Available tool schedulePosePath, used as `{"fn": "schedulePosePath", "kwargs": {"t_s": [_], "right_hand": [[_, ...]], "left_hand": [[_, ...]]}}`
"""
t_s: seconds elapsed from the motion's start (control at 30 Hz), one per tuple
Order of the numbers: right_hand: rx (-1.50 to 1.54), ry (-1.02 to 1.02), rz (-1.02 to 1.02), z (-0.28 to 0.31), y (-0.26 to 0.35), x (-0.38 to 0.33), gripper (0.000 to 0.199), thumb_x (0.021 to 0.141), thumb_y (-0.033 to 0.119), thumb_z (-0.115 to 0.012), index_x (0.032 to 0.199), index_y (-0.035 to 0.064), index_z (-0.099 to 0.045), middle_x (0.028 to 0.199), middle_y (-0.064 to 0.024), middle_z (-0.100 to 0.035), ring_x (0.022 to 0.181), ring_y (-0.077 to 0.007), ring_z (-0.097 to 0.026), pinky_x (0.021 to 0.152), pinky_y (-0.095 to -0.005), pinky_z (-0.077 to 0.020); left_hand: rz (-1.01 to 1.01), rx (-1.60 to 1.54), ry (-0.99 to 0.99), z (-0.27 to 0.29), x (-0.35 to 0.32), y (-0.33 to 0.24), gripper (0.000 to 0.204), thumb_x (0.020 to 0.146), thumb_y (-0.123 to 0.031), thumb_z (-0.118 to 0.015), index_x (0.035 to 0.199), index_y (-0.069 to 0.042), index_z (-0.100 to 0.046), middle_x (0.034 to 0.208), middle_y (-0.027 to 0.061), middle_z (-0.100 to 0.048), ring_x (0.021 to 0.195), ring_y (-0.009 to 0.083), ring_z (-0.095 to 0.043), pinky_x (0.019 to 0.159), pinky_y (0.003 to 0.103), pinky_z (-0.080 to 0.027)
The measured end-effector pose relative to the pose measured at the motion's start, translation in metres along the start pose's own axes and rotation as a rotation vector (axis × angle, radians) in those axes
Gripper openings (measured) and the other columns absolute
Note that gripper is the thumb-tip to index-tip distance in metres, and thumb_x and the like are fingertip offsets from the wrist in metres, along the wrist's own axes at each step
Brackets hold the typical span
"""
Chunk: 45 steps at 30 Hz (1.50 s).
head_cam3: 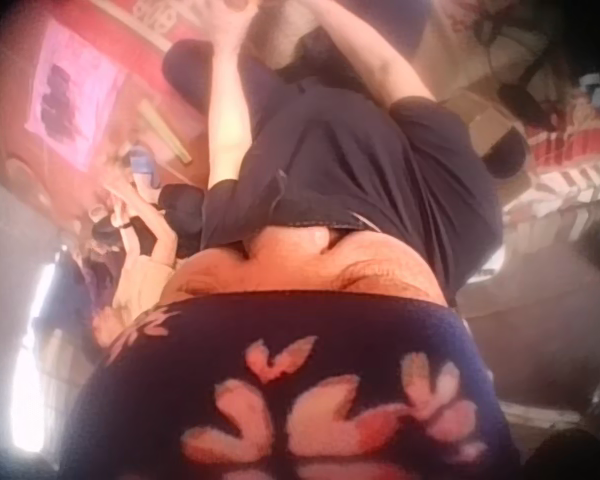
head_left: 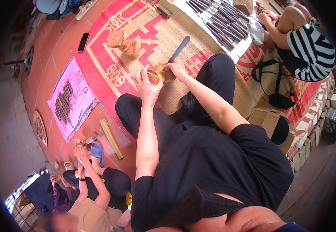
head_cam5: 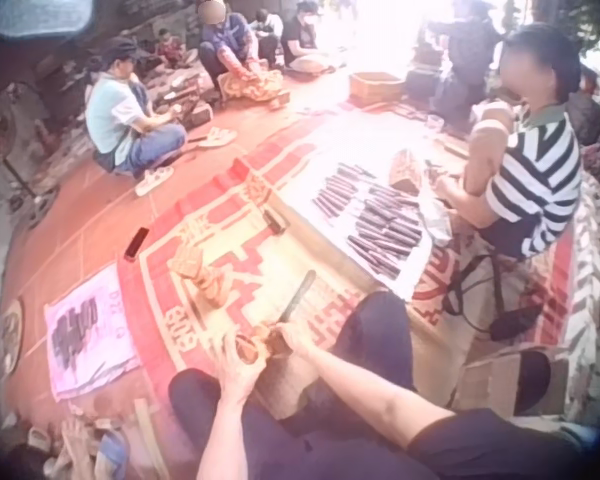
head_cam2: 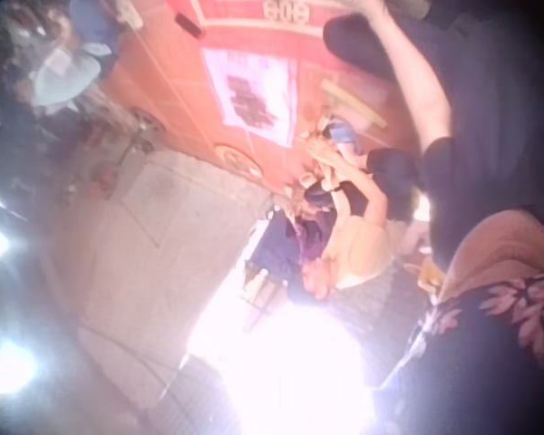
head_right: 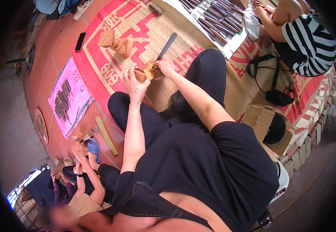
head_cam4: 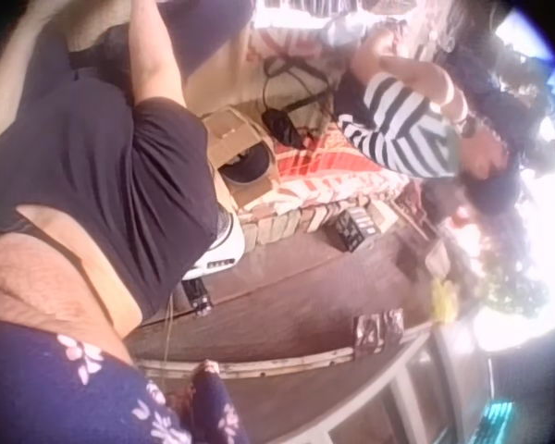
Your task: The person sits on a mat and carves a small wooden block using a knife, rotating the piece to shape different sides. Other people nearby also work on similar wooden pieces.
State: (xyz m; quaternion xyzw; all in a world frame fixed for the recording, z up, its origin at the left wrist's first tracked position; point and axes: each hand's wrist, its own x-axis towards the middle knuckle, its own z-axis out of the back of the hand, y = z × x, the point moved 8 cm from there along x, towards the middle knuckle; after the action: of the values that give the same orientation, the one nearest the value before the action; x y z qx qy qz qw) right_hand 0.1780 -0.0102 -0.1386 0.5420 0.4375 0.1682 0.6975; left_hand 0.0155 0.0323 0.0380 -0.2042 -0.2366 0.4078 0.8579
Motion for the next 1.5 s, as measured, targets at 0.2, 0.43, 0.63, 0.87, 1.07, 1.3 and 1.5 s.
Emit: {"fn": "schedulePosePath", "kwargs": {"t_s": [0.2,0.43,0.63,0.87,1.07,1.3,1.5], "right_hand": [[-0.132,-0.002,0.145,-0.016,0.029,-0.015,0.026,0.072,0.029,-0.073,0.085,0.0067,-0.075,0.080,-0.0111,-0.073,0.076,-0.0223,-0.070,0.071,-0.0353,-0.0523],[-0.092,-0.062,-0.010,0.000,0.014,-0.001,0.031,0.070,0.031,-0.073,0.086,0.0035,-0.075,0.079,-0.0163,-0.072,0.076,-0.0288,-0.070,0.071,-0.0392,-0.0524],[-0.396,0.039,0.247,-0.019,0.026,-0.009,0.029,0.072,0.031,-0.072,0.086,0.0056,-0.075,0.083,-0.0159,-0.071,0.077,-0.0274,-0.069,0.071,-0.0380,-0.0520],[-0.163,-0.015,0.092,-0.010,0.020,-0.007,0.029,0.070,0.031,-0.072,0.090,0.0099,-0.076,0.084,-0.0143,-0.072,0.079,-0.0301,-0.069,0.071,-0.0394,-0.0521],[-0.385,0.038,0.278,-0.009,0.017,-0.006,0.026,0.070,0.029,-0.072,0.090,0.0126,-0.077,0.084,-0.0137,-0.072,0.079,-0.0305,-0.069,0.071,-0.0384,-0.0526],[0.045,-0.127,0.046,0.033,-0.001,-0.003,0.034,0.067,0.029,-0.074,0.088,0.0019,-0.075,0.078,-0.0134,-0.072,0.075,-0.0215,-0.067,0.068,-0.0347,-0.0501],[-0.064,-0.075,0.090,0.042,-0.010,-0.016,0.035,0.073,0.034,-0.074,0.087,0.0015,-0.075,0.077,-0.0134,-0.072,0.070,-0.0203,-0.067,0.065,-0.0342,-0.0499]], "left_hand": [[0.006,-0.030,-0.014,0.004,-0.002,0.009,0.077,0.063,-0.015,-0.078,0.133,-0.014,-0.046,0.117,0.0144,-0.046,0.112,0.0349,-0.048,0.100,0.046,-0.041],[0.023,-0.025,0.005,0.002,-0.003,0.009,0.077,0.063,-0.015,-0.078,0.133,-0.014,-0.046,0.117,0.0139,-0.046,0.113,0.0349,-0.047,0.100,0.046,-0.041],[-0.007,-0.030,0.015,0.001,-0.002,0.004,0.079,0.062,-0.015,-0.078,0.134,-0.014,-0.045,0.119,0.0142,-0.045,0.114,0.0350,-0.046,0.101,0.046,-0.041],[0.023,-0.056,0.011,0.001,-0.001,0.010,0.080,0.062,-0.015,-0.078,0.135,-0.015,-0.045,0.119,0.0141,-0.045,0.116,0.0347,-0.046,0.101,0.047,-0.040],[0.013,-0.058,0.046,0.001,0.001,0.005,0.079,0.062,-0.017,-0.079,0.134,-0.013,-0.045,0.120,0.0155,-0.045,0.116,0.0350,-0.046,0.102,0.047,-0.039],[0.247,-0.282,-0.012,0.005,0.000,0.070,0.082,0.067,-0.021,-0.082,0.137,-0.007,-0.041,0.128,0.0196,-0.043,0.122,0.0352,-0.044,0.105,0.044,-0.038],[0.365,-0.417,-0.004,-0.001,0.002,0.098,0.083,0.073,-0.026,-0.080,0.140,-0.006,-0.037,0.133,0.0231,-0.038,0.123,0.0356,-0.043,0.106,0.043,-0.037]]}}
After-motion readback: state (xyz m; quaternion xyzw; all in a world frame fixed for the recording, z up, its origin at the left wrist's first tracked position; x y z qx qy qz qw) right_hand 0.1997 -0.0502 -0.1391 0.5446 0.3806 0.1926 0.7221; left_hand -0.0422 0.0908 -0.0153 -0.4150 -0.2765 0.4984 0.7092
